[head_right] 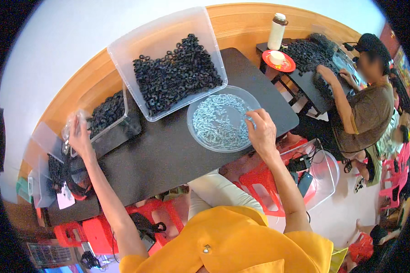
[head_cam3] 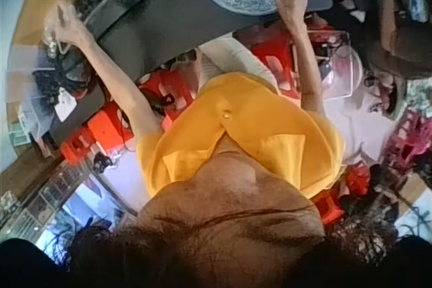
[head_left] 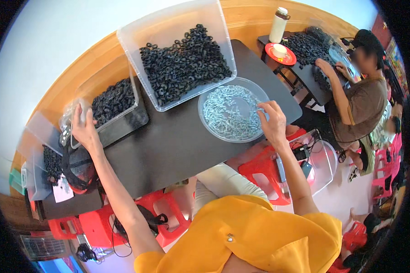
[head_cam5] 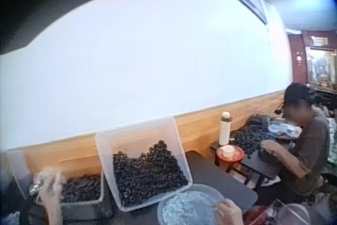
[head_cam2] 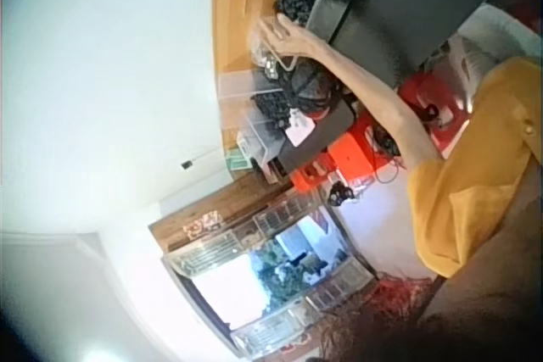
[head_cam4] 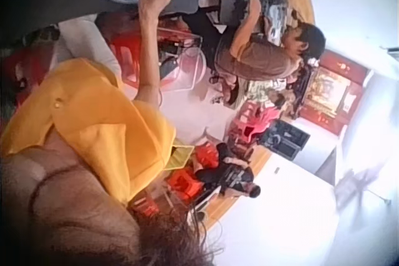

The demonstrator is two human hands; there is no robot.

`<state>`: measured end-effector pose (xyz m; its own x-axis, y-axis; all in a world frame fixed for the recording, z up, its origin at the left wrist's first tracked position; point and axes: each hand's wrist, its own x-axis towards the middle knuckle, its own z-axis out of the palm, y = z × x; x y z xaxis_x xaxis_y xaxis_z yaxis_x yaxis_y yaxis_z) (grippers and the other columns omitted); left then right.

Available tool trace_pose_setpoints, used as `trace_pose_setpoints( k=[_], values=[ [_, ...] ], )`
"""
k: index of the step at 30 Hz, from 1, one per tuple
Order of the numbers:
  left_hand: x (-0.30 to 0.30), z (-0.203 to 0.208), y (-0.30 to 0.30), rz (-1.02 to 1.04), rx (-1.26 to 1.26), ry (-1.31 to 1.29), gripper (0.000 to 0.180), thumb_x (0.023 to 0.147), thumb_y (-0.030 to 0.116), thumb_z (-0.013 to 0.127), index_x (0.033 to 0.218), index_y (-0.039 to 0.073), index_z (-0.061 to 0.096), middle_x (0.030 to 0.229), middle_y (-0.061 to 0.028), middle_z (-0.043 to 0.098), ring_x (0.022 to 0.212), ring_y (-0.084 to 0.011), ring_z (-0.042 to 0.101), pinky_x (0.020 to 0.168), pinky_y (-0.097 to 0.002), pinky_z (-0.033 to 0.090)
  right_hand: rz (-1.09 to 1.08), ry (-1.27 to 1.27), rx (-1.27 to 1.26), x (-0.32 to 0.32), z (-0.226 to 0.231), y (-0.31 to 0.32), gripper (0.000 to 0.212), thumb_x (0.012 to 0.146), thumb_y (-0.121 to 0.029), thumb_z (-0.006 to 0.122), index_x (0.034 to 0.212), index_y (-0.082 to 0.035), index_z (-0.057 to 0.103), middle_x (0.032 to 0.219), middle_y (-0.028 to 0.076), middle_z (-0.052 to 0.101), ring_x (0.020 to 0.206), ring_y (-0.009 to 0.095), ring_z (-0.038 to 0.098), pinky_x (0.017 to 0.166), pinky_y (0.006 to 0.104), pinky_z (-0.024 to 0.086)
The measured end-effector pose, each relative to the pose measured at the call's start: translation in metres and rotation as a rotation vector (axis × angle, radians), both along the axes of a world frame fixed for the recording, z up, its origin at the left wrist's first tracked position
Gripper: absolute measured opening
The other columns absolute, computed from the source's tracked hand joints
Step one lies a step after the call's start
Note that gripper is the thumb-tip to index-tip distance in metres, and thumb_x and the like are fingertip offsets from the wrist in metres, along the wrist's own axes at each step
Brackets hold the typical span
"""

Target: The person assembles components by taking black plastic pieces from a container and inserting small metal pins from a dish into them by hand.

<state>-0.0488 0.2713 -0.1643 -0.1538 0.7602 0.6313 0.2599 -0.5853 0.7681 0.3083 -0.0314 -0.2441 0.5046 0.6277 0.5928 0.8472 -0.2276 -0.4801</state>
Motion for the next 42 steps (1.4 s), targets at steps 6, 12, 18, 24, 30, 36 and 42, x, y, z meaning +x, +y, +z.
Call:
trace_pose_setpoints(
  k=[6,12,18,24,30,36,42],
  values=[
    [0.053,-0.018,-0.052,-0.073,0.078,0.033,0.031,0.079,0.001,0.06,0.109,0.002,0.058,0.107,-0.0064,0.054,0.057,-0.0043,0.047,0.047,-0.0177,0.041,0.068,-0.037,-0.135,0.004,-0.013,0.017,0.011,0.072,-0.005,0.06,0.083,-0.003,0.062,0.08,0.012,0.057,0.08,0.03,0.056,0.07,0.0383,0.045],
    [0.108,-0.05,-0.094,-0.417,-0.118,0.005,0.026,0.077,-0.006,0.057,0.101,0.004,0.061,0.095,-0.0019,0.056,0.062,-0.0028,0.049,0.047,-0.0158,0.04,0.122,-0.058,-0.206,0.026,-0.032,0.072,0.01,0.074,-0.009,0.057,0.078,-0.002,0.062,0.08,0.014,0.058,0.082,0.032,0.057,0.072,0.0405,0.045],
    [0.125,-0.078,-0.109,-0.542,-0.188,0.122,0.023,0.078,-0.005,0.058,0.099,0.002,0.062,0.088,-0.0022,0.059,0.056,-0.002,0.047,0.046,-0.0166,0.039,0.154,0.064,-0.37,0.037,-0.045,0.091,0.008,0.073,-0.01,0.057,0.075,-0.003,0.061,0.081,0.015,0.058,0.081,0.034,0.058,0.072,0.0415,0.046],
    [0.133,-0.085,-0.1,-0.563,-0.259,0.13,0.022,0.079,-0.003,0.058,0.101,0.001,0.061,0.09,-0.0042,0.059,0.056,-0.0025,0.048,0.046,-0.017,0.041,0.322,-0.015,-0.434,0.039,-0.042,0.086,0.006,0.071,-0.007,0.056,0.076,-0.004,0.059,0.084,0.015,0.057,0.084,0.034,0.057,0.074,0.0418,0.045],
    [0.146,-0.095,-0.085,-0.56,-0.319,0.182,0.02,0.08,-0.001,0.057,0.099,0.002,0.062,0.088,-0.0045,0.06,0.058,-0.0037,0.051,0.047,-0.0177,0.043,0.333,-0.143,-0.515,0.029,-0.029,0.083,0.006,0.068,0.0,0.052,0.073,0.0,0.054,0.082,0.019,0.058,0.081,0.036,0.058,0.072,0.043,0.047],
    [0.179,-0.083,-0.061,-0.431,-0.11,0.448,0.02,0.073,-0.002,0.057,0.092,0.0,0.062,0.082,-0.0147,0.06,0.069,-0.0266,0.06,0.064,-0.0334,0.047,0.327,-0.071,-0.364,0.028,-0.033,0.078,0.011,0.065,0.002,0.05,0.075,0.0,0.053,0.078,0.021,0.057,0.079,0.038,0.057,0.07,0.0438,0.047],
    [0.216,-0.087,-0.045,-0.311,0.178,0.771,0.021,0.065,0.005,0.067,0.085,0.004,0.062,0.083,-0.0109,0.055,0.086,-0.0297,0.051,0.075,-0.0388,0.042,0.33,0.15,-0.235,0.03,-0.022,0.064,0.012,0.076,-0.001,0.05,0.084,-0.001,0.058,0.086,0.018,0.056,0.082,0.037,0.056,0.073,0.0437,0.044]
  ],
)
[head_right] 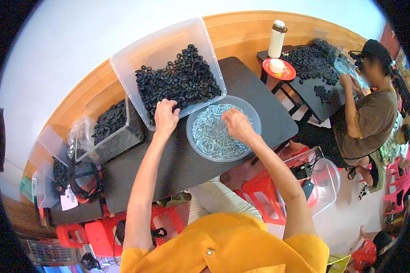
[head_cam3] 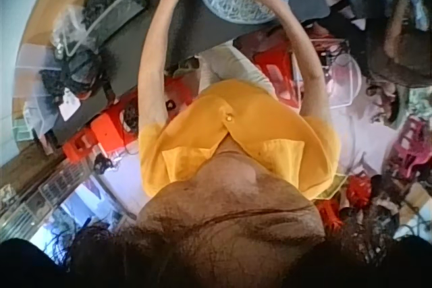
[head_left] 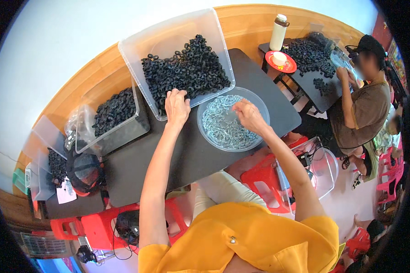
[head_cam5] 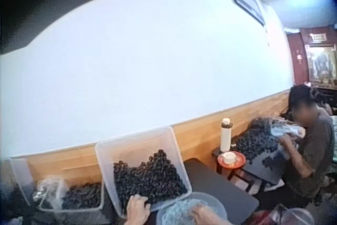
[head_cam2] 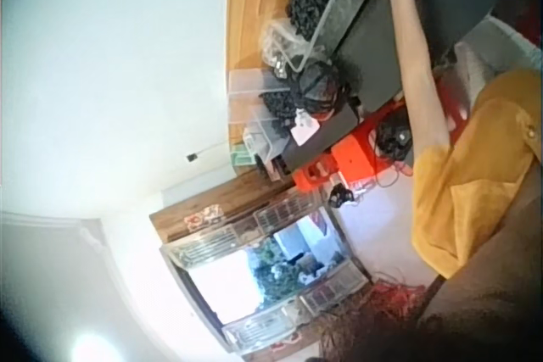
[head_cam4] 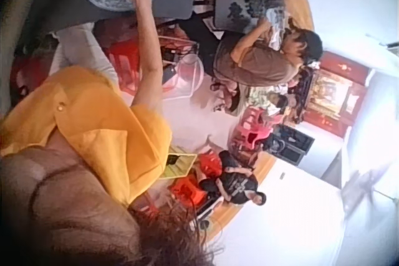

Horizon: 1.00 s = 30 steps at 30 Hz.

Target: The person assembles components by taking black plastic pieces from a container and inserting small metal pins from a dish into them by hand.

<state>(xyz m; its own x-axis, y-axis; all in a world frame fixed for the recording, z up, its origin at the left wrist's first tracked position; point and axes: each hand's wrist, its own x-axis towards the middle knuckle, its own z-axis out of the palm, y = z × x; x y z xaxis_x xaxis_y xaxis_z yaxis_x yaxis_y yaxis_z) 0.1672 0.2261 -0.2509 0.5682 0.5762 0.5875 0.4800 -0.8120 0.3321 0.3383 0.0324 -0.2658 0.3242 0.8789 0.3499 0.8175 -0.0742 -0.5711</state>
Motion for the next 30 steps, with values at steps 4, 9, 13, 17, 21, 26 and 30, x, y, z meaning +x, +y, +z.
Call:
trace_pose_setpoints(
  k=[4,9,13,17,21,26,30],
  values=[
    [0.014,-0.008,0.0,0.085,0.076,0.095,0.019,0.062,0.009,0.07,0.079,0.007,0.061,0.085,-0.0076,0.051,0.088,-0.0263,0.047,0.071,-0.0388,0.038,-0.003,0.184,0.055,0.005,-0.001,-0.008,0.01,0.076,-0.002,0.053,0.085,-0.001,0.057,0.082,0.015,0.057,0.078,0.032,0.057,0.07,0.0392,0.046],
    [0.013,-0.014,0.01,0.075,0.227,0.108,0.012,0.069,0.012,0.066,0.079,0.009,0.06,0.081,-0.0053,0.053,0.084,-0.0244,0.049,0.066,-0.0375,0.037,0.04,0.584,0.032,0.016,-0.012,-0.005,0.012,0.079,-0.003,0.055,0.089,-0.001,0.058,0.074,0.007,0.059,0.068,0.016,0.058,0.059,0.029,0.049],
    [0.006,-0.004,0.003,-0.044,0.071,-0.092,0.012,0.072,0.009,0.064,0.082,0.005,0.06,0.079,-0.0082,0.057,0.079,-0.024,0.052,0.069,-0.0371,0.039,0.072,0.744,0.101,0.021,-0.013,-0.004,0.012,0.078,-0.003,0.058,0.089,-0.001,0.059,0.071,0.003,0.059,0.065,0.009,0.055,0.055,0.0244,0.048],
    [-0.009,0.002,-0.013,-0.178,-0.387,-0.354,0.013,0.077,0.005,0.061,0.089,0.0,0.06,0.073,-0.0063,0.058,0.063,-0.0154,0.054,0.059,-0.029,0.044,-0.136,0.402,0.301,0.007,0.022,-0.007,0.012,0.075,-0.002,0.06,0.087,-0.001,0.059,0.068,0.005,0.058,0.063,0.01,0.055,0.054,0.0244,0.046],
    [-0.031,-0.004,-0.032,-0.301,-0.913,-0.518,0.018,0.085,0.008,0.056,0.101,0.003,0.062,0.081,-0.0011,0.06,0.067,-0.006,0.053,0.061,-0.0202,0.044,-0.157,0.164,0.433,-0.008,0.048,-0.011,0.012,0.078,-0.001,0.057,0.089,0.0,0.06,0.076,0.007,0.059,0.069,0.015,0.058,0.058,0.0254,0.046],
    [-0.045,-0.022,-0.044,-0.47,-1.309,-0.635,0.02,0.086,0.01,0.057,0.104,0.002,0.057,0.092,-0.0073,0.061,0.072,-0.0098,0.058,0.066,-0.0214,0.049,-0.143,0.179,0.211,-0.003,0.016,-0.011,0.014,0.077,0.002,0.056,0.089,0.0,0.062,0.08,0.008,0.06,0.07,0.015,0.059,0.061,0.026,0.049],
    [-0.05,-0.026,-0.049,-0.553,-1.309,-0.648,0.022,0.081,0.003,0.06,0.103,0.001,0.057,0.093,-0.0076,0.061,0.077,-0.0115,0.06,0.07,-0.0238,0.051,-0.055,0.447,0.193,-0.016,0.011,-0.007,0.012,0.077,0.001,0.057,0.088,0.002,0.061,0.077,0.005,0.061,0.068,0.01,0.058,0.058,0.024,0.05]
  ],
)
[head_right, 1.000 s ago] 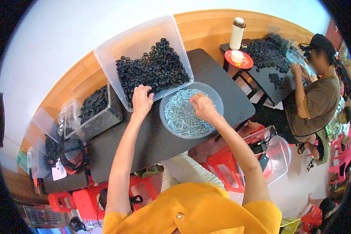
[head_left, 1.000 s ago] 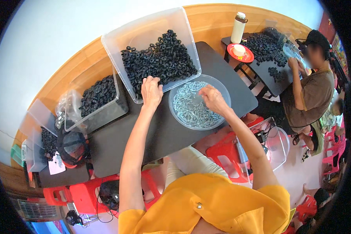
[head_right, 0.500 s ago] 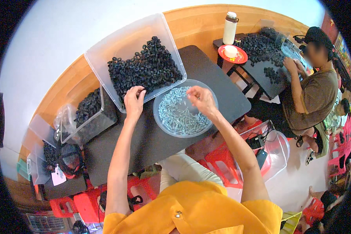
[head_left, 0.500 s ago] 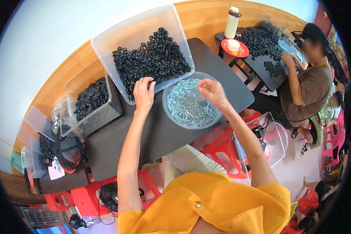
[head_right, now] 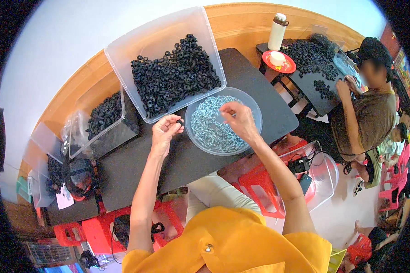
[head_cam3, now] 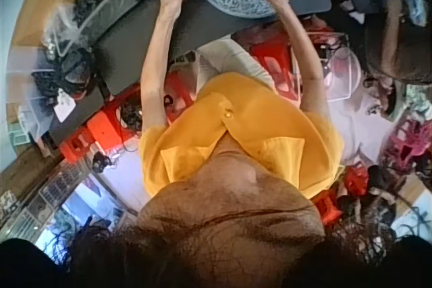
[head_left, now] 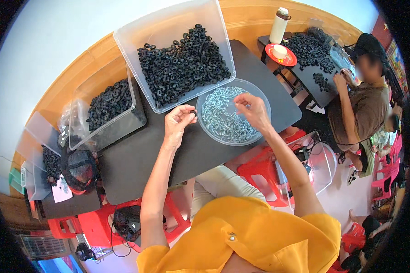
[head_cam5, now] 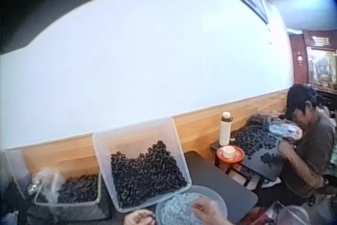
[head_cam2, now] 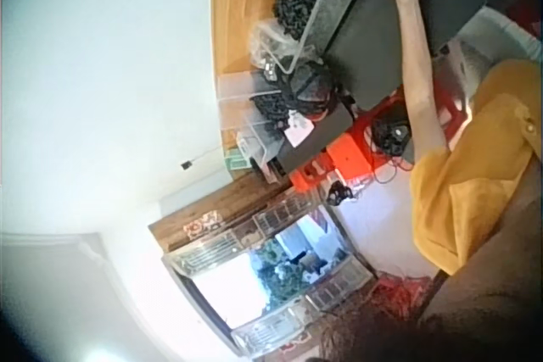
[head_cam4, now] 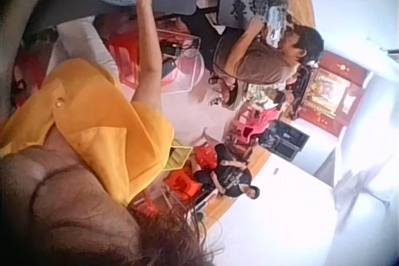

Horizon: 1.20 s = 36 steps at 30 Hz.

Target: The person assembles components by taking black plastic pieces from a container and inserting small metal pins from a dish into them by hand.

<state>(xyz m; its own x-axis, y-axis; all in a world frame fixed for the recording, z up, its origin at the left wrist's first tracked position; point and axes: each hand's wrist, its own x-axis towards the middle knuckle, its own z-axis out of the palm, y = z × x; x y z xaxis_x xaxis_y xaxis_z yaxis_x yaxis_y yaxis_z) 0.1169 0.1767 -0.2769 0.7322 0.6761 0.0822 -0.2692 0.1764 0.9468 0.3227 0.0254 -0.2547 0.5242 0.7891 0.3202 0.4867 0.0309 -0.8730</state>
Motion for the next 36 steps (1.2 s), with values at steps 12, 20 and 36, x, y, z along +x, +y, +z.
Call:
trace_pose_setpoints(
  k=[12,20,36],
  values=[
    [-0.002,-0.023,-0.001,0.069,0.181,0.041,0.021,0.074,-0.006,0.065,0.093,0.0,0.06,0.079,-0.0013,0.062,0.071,-0.0056,0.057,0.066,-0.0192,0.047,0.19,0.032,-0.032,-0.069,0.009,0.048,0.011,0.078,-0.006,0.062,0.087,0.001,0.063,0.076,0.006,0.064,0.069,0.01,0.059,0.057,0.0244,0.048],
    [-0.002,-0.023,-0.003,0.096,0.22,0.061,0.023,0.072,-0.006,0.067,0.093,0.0,0.06,0.08,-0.0017,0.062,0.071,-0.0055,0.057,0.065,-0.0191,0.048,0.185,-0.094,0.028,-0.079,0.009,0.059,0.009,0.074,-0.003,0.06,0.082,0.001,0.062,0.075,0.012,0.062,0.066,0.022,0.063,0.058,0.0305,0.049],
    [0.001,-0.027,-0.007,0.151,0.202,0.032,0.019,0.073,-0.006,0.067,0.089,0.0,0.06,0.079,-0.0023,0.062,0.07,-0.0055,0.057,0.063,-0.0182,0.047,0.135,-0.333,0.176,-0.084,0.001,0.061,0.007,0.073,0.001,0.058,0.079,0.001,0.059,0.071,0.013,0.058,0.064,0.028,0.06,0.055,0.0352,0.047]
  ],
)
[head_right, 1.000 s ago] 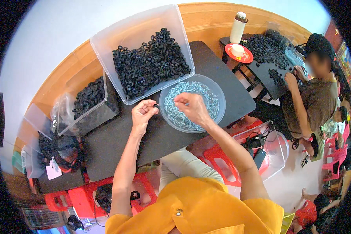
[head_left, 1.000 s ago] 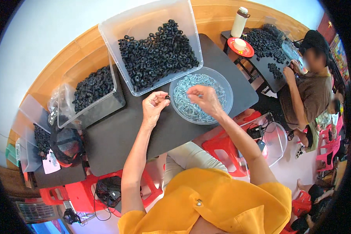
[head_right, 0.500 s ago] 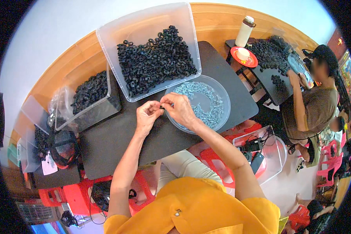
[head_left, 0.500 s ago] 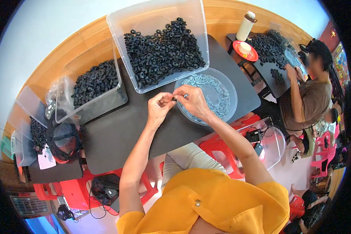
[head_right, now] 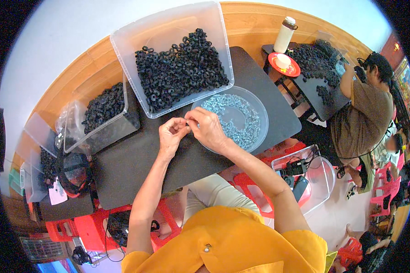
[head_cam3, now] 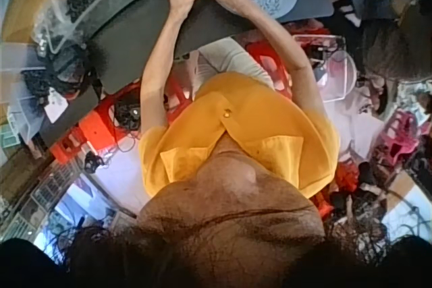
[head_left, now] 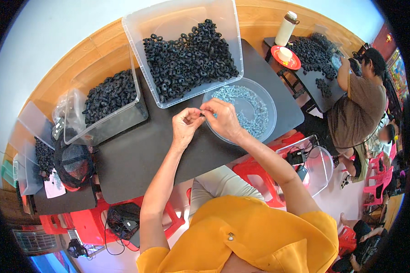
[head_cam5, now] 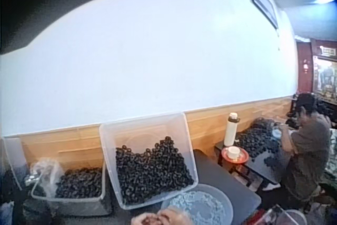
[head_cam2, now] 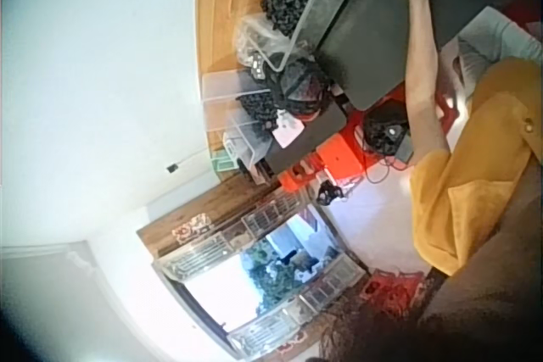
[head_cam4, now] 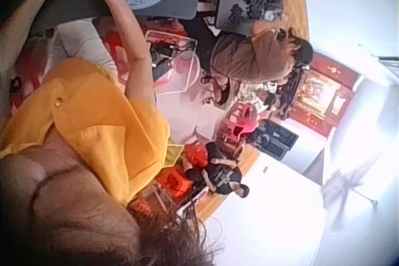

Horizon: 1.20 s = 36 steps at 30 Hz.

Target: The person assembles components by taking black plastic pieces from a container and inserting small metal pins from a dish into them by hand.

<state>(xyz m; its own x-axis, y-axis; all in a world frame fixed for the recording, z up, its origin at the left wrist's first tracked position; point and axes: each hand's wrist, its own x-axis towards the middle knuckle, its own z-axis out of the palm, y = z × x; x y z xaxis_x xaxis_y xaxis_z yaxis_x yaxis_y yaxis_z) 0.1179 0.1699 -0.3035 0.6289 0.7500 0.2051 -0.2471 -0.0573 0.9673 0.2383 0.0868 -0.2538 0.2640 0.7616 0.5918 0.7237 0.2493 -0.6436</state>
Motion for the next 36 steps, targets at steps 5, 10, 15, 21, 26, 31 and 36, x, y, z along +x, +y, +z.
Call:
trace_pose_setpoints(
  k=[5,10,15,21,26,31,36],
  values=[
    [0.0,0.005,-0.002,-0.003,-0.042,0.004,0.018,0.072,-0.006,0.067,0.088,-0.001,0.06,0.078,-0.0028,0.062,0.069,-0.0056,0.057,0.063,-0.018,0.047,0.023,0.048,-0.019,0.002,-0.001,0.0,0.006,0.073,0.001,0.058,0.079,0.0,0.06,0.072,0.012,0.058,0.064,0.028,0.06,0.055,0.0345,0.047],
    [-0.001,0.004,-0.002,0.012,-0.048,0.002,0.018,0.072,-0.006,0.067,0.088,-0.001,0.06,0.078,-0.003,0.063,0.069,-0.0058,0.057,0.063,-0.0184,0.047,0.026,0.068,-0.032,-0.001,0.002,-0.003,0.006,0.073,0.001,0.058,0.078,0.0,0.06,0.072,0.012,0.059,0.064,0.028,0.06,0.055,0.0343,0.048],
    [0.0,0.002,-0.002,0.012,-0.025,0.016,0.017,0.073,-0.006,0.066,0.088,-0.001,0.059,0.078,-0.003,0.063,0.07,-0.0062,0.058,0.064,-0.019,0.047,0.02,0.005,-0.056,0.001,0.0,-0.005,0.006,0.071,0.0,0.06,0.077,-0.001,0.061,0.073,0.012,0.058,0.066,0.029,0.059,0.058,0.0358,0.048],
    [-0.001,-0.001,0.002,0.044,-0.014,0.003,0.017,0.074,-0.005,0.065,0.089,0.001,0.058,0.078,-0.0006,0.061,0.069,-0.0046,0.056,0.063,-0.0179,0.045,-0.014,-0.172,-0.024,0.01,0.01,0.0,0.008,0.072,-0.003,0.062,0.079,-0.002,0.063,0.077,0.012,0.058,0.071,0.029,0.059,0.062,0.0356,0.047],
    [0.0,-0.005,0.006,0.051,-0.046,-0.031,0.016,0.076,-0.003,0.064,0.088,0.003,0.056,0.077,0.0013,0.059,0.066,-0.0038,0.054,0.062,-0.0176,0.044,-0.132,-0.272,0.015,0.038,0.022,0.057,0.007,0.075,-0.006,0.058,0.079,-0.004,0.063,0.077,0.01,0.057,0.076,0.029,0.057,0.066,0.0378,0.046],
    [0.0,-0.007,0.006,0.038,-0.092,-0.065,0.015,0.077,-0.003,0.063,0.089,0.003,0.055,0.074,0.0005,0.059,0.062,-0.0047,0.054,0.058,-0.0191,0.046,-0.218,-0.408,-0.104,0.053,0.005,0.118,0.005,0.068,-0.005,0.058,0.07,-0.005,0.063,0.076,0.012,0.057,0.079,0.03,0.057,0.066,0.0404,0.048],
    [0.001,-0.006,0.007,0.034,-0.086,-0.011,0.013,0.078,-0.001,0.062,0.089,0.002,0.056,0.074,-0.0004,0.059,0.061,-0.0053,0.055,0.057,-0.0195,0.047,-0.234,-0.533,-0.195,0.053,0.0,0.134,0.005,0.064,-0.004,0.061,0.068,-0.005,0.063,0.081,0.012,0.057,0.079,0.03,0.057,0.064,0.0389,0.05]
  ],
)
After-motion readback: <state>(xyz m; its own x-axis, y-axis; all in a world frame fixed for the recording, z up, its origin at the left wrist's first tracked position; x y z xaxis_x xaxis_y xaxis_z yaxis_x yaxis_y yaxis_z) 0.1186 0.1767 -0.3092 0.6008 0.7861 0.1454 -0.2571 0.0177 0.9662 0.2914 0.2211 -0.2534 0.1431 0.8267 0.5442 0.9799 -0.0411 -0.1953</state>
